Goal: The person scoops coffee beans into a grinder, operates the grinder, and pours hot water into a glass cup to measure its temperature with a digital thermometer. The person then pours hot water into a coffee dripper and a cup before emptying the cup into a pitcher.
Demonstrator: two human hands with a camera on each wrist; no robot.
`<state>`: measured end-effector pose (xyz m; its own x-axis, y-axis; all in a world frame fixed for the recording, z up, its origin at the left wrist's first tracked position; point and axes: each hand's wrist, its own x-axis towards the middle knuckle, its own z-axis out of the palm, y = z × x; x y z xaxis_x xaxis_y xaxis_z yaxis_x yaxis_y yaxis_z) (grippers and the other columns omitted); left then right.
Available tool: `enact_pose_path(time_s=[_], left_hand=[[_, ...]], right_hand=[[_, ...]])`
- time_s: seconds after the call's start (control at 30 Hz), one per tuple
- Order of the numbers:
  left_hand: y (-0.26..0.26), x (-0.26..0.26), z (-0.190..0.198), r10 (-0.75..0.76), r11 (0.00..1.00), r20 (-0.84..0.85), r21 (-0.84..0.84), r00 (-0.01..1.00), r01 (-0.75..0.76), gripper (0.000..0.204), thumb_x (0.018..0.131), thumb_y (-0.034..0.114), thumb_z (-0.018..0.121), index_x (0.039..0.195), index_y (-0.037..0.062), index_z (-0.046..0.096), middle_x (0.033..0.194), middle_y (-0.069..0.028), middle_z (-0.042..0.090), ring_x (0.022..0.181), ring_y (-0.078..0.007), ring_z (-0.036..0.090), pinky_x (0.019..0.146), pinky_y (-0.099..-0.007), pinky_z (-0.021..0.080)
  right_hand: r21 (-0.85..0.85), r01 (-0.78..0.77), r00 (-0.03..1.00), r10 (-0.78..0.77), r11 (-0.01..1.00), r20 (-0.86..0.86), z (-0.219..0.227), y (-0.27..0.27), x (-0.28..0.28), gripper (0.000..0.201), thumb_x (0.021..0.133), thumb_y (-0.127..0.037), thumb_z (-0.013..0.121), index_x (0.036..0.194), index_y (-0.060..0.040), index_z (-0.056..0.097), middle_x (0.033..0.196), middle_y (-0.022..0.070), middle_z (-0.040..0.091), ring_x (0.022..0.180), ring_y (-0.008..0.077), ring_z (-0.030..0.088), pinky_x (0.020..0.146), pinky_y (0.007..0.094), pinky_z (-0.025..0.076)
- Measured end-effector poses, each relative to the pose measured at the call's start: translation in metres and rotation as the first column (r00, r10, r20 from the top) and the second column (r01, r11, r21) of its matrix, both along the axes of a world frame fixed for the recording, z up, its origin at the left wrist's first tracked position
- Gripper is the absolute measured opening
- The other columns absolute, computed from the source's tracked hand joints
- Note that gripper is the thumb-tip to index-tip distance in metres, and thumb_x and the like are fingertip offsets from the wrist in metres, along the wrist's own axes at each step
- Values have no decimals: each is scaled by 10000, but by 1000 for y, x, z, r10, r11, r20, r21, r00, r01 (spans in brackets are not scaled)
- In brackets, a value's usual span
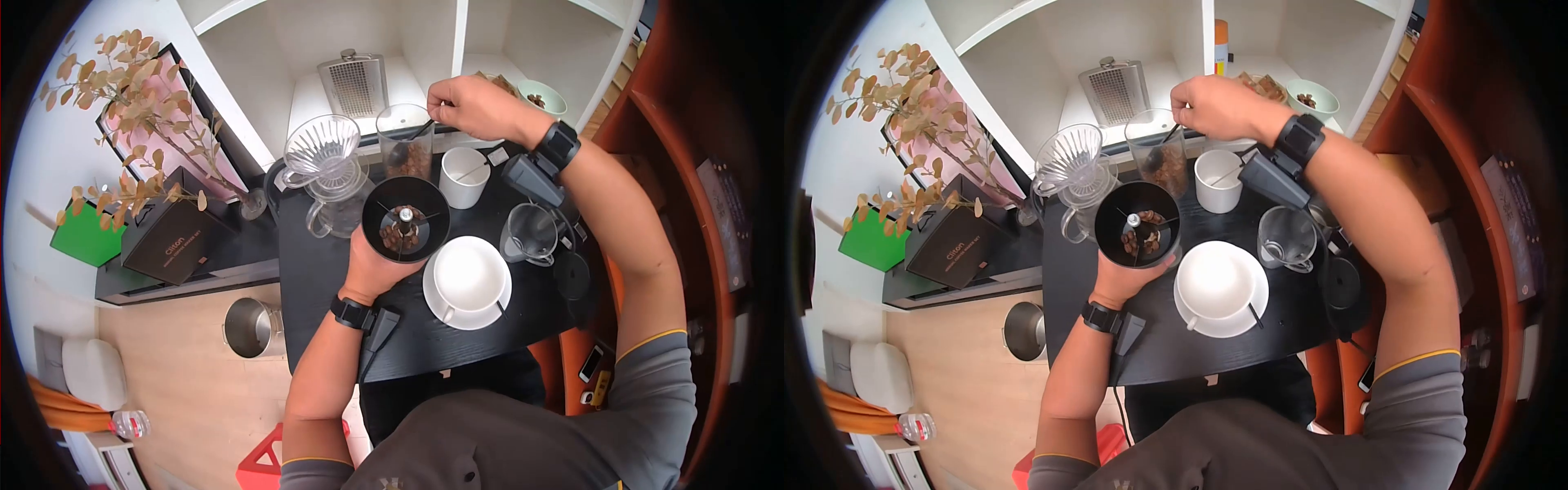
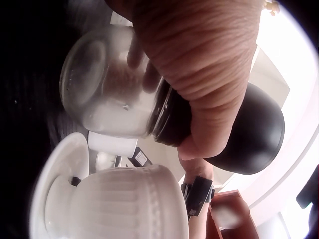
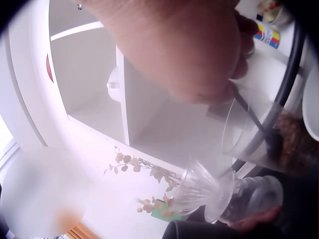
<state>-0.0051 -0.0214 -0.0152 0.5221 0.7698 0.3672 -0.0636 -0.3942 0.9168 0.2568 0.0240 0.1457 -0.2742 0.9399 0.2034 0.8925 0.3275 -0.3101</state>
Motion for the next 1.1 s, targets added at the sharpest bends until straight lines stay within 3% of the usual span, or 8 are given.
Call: enact_pose_path(time_s=[0.1,0.17,0.23,0.3,0.43,0.5,0.6,1.1], left_hand=[[1,3,1,8,1000,16,26,1000,-8,820,631,72,925,1318,-11,485,1257,-121,618,1127,-201,627,980,-345,528],[0,5,6,93,988,81,119,992,-103,677,609,163,919,1191,12,610,1083,-121,714,972,-225,695,871,-352,552],[1,6,5,94,989,117,103,989,-106,674,610,167,911,1193,12,609,1079,-125,713,966,-234,697,870,-355,551],[1,5,8,78,994,65,73,995,-83,678,616,150,900,1205,5,597,1083,-120,711,968,-220,691,877,-348,546],[4,5,7,19,1000,152,0,988,-19,676,630,139,887,1217,-3,584,1087,-114,705,970,-201,679,886,-339,537],[6,3,7,5,999,75,42,997,-8,673,639,134,881,1222,-9,575,1088,-111,700,969,-183,667,890,-333,530],[6,1,7,-43,997,66,-65,997,47,666,640,135,880,1216,-9,577,1085,-111,699,962,-180,665,887,-335,529],[6,1,5,2,1000,55,24,998,-4,591,662,158,879,1156,-11,603,1033,-115,719,918,-180,683,842,-331,543]], right_hand=[[149,-27,991,46,988,-127,2,-1,-21,131,907,-105,592,985,-11,641,844,128,683,793,264,653,726,368,507],[105,13,989,2,994,-146,3,-3,-30,126,895,-69,579,997,-20,633,839,139,670,799,297,650,729,390,511],[355,-114,991,130,928,-20,-8,3,-31,133,878,-85,556,985,-39,620,884,166,676,834,388,639,745,471,511],[374,-165,986,142,913,88,-9,-1,-35,138,877,-73,542,999,-47,604,903,158,677,852,396,634,747,486,506],[250,-172,985,173,953,15,-11,-7,-38,155,888,-75,529,1011,-43,617,874,166,665,838,384,634,754,454,517],[106,-126,954,150,986,-261,-15,-6,-35,144,958,-84,521,1027,-15,627,821,76,661,763,179,651,696,333,522],[-171,-15,808,-89,985,-582,-13,-8,-31,157,989,-116,519,1041,-31,640,823,10,648,750,68,602,673,246,509],[-116,117,534,-160,986,-830,-8,-26,10,175,1011,-175,561,1071,-29,637,848,15,647,703,79,577,684,228,494]])
